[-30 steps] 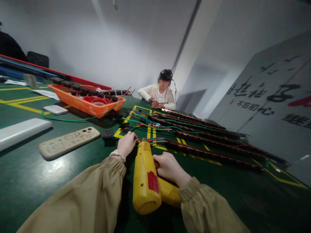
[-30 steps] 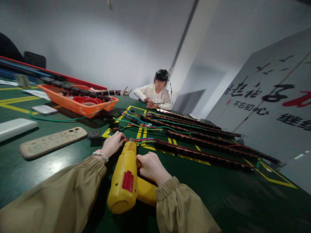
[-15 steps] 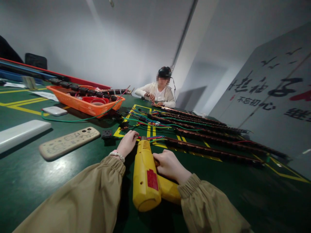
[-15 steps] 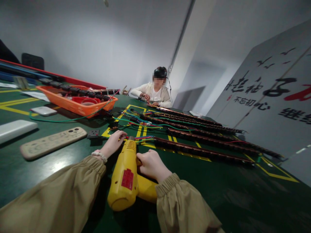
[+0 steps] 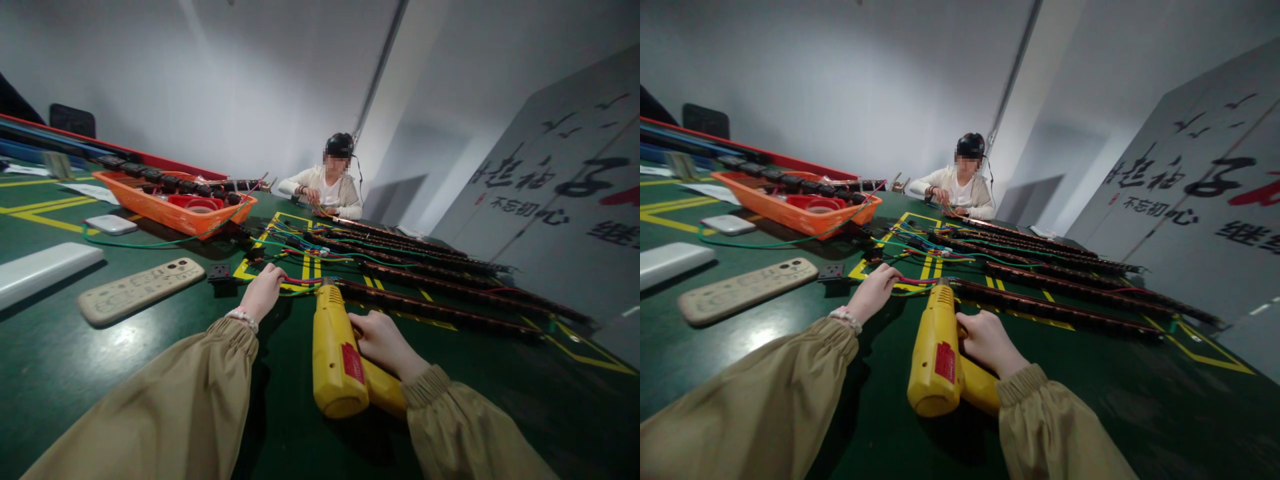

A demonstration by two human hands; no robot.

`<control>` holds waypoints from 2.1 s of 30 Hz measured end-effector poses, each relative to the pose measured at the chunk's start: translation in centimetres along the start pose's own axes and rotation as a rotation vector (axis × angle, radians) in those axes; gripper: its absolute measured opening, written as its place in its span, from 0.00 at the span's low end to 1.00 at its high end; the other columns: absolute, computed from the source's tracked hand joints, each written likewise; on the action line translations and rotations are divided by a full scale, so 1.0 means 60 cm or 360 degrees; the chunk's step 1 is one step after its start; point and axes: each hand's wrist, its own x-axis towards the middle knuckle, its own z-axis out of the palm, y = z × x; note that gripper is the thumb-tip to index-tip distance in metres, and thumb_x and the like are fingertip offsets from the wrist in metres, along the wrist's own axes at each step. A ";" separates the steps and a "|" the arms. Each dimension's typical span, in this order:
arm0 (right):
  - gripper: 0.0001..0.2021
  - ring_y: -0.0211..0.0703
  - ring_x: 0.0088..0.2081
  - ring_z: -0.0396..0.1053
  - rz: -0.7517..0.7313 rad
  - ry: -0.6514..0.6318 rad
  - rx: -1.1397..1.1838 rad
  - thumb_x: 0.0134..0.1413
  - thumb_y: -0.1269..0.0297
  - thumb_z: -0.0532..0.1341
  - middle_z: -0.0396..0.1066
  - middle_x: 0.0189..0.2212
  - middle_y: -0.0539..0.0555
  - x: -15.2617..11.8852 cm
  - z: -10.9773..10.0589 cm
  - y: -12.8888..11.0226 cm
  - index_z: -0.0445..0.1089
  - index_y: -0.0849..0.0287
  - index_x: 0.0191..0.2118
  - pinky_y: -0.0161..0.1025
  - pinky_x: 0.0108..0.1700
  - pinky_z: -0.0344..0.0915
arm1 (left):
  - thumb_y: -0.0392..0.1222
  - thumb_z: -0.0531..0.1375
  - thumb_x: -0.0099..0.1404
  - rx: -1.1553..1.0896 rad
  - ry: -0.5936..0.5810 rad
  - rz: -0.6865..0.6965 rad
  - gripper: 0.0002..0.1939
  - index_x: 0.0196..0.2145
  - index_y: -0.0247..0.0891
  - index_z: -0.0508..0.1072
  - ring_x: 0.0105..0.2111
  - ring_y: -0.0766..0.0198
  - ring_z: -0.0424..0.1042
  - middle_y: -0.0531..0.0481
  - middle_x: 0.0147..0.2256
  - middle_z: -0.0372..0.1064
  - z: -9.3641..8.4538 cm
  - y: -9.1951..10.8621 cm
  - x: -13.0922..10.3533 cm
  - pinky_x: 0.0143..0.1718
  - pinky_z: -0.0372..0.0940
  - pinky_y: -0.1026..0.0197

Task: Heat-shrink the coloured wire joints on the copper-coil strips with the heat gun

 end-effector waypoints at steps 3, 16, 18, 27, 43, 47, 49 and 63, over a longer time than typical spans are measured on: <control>0.08 0.38 0.26 0.61 0.0051 -0.0028 -0.0041 0.49 0.71 0.55 0.71 0.26 0.51 -0.013 -0.001 0.011 0.70 0.59 0.34 0.35 0.32 0.47 | 0.41 0.46 0.67 0.0101 -0.0001 -0.0019 0.13 0.38 0.41 0.70 0.36 0.64 0.68 0.49 0.41 0.64 -0.005 0.006 -0.002 0.34 0.60 0.64; 0.07 0.40 0.25 0.58 0.0099 0.0042 -0.0240 0.47 0.74 0.55 0.68 0.22 0.52 -0.024 -0.010 0.011 0.69 0.59 0.31 0.36 0.33 0.47 | 0.40 0.46 0.68 0.0126 0.0021 -0.0021 0.11 0.37 0.38 0.66 0.39 0.62 0.68 0.46 0.41 0.65 -0.002 0.003 0.003 0.37 0.60 0.62; 0.08 0.40 0.25 0.58 0.0112 0.0022 -0.0239 0.47 0.74 0.54 0.69 0.23 0.52 -0.022 -0.011 0.010 0.69 0.59 0.32 0.36 0.33 0.48 | 0.39 0.45 0.68 0.0122 0.0024 0.0017 0.11 0.37 0.37 0.66 0.39 0.62 0.68 0.45 0.41 0.64 0.000 0.000 0.004 0.39 0.61 0.62; 0.07 0.39 0.24 0.60 0.0039 0.0059 -0.0249 0.45 0.76 0.53 0.71 0.24 0.52 -0.021 -0.003 0.018 0.67 0.60 0.29 0.36 0.36 0.50 | 0.39 0.45 0.67 0.0090 0.0023 0.0061 0.10 0.36 0.37 0.65 0.39 0.62 0.68 0.45 0.40 0.64 0.005 -0.006 0.008 0.41 0.61 0.60; 0.06 0.38 0.24 0.62 -0.0053 0.0058 -0.0200 0.43 0.75 0.54 0.71 0.23 0.52 0.002 0.004 0.002 0.66 0.60 0.28 0.36 0.36 0.50 | 0.44 0.44 0.68 0.0136 0.0064 0.0070 0.13 0.30 0.39 0.63 0.32 0.65 0.66 0.49 0.34 0.65 -0.006 0.008 0.002 0.31 0.56 0.64; 0.05 0.37 0.24 0.64 -0.0129 0.0057 -0.0168 0.42 0.75 0.54 0.71 0.23 0.51 0.024 0.004 -0.023 0.64 0.60 0.27 0.36 0.36 0.51 | 0.44 0.44 0.68 0.0196 0.0042 0.0036 0.14 0.32 0.38 0.64 0.33 0.65 0.67 0.49 0.36 0.66 -0.006 0.010 0.001 0.31 0.55 0.64; 0.04 0.38 0.24 0.65 -0.0159 0.0060 -0.0154 0.43 0.73 0.54 0.71 0.23 0.52 0.032 0.003 -0.033 0.64 0.60 0.27 0.36 0.37 0.51 | 0.44 0.44 0.69 0.0219 0.0022 0.0019 0.13 0.32 0.39 0.64 0.34 0.65 0.67 0.48 0.37 0.66 -0.007 0.011 0.000 0.31 0.56 0.64; 0.05 0.40 0.26 0.66 -0.0368 0.0101 -0.0141 0.40 0.70 0.56 0.73 0.27 0.51 0.057 0.004 -0.084 0.63 0.60 0.29 0.38 0.37 0.51 | 0.45 0.45 0.68 0.0213 -0.0057 -0.0121 0.13 0.33 0.39 0.65 0.36 0.64 0.67 0.48 0.38 0.67 -0.005 0.006 0.007 0.31 0.54 0.65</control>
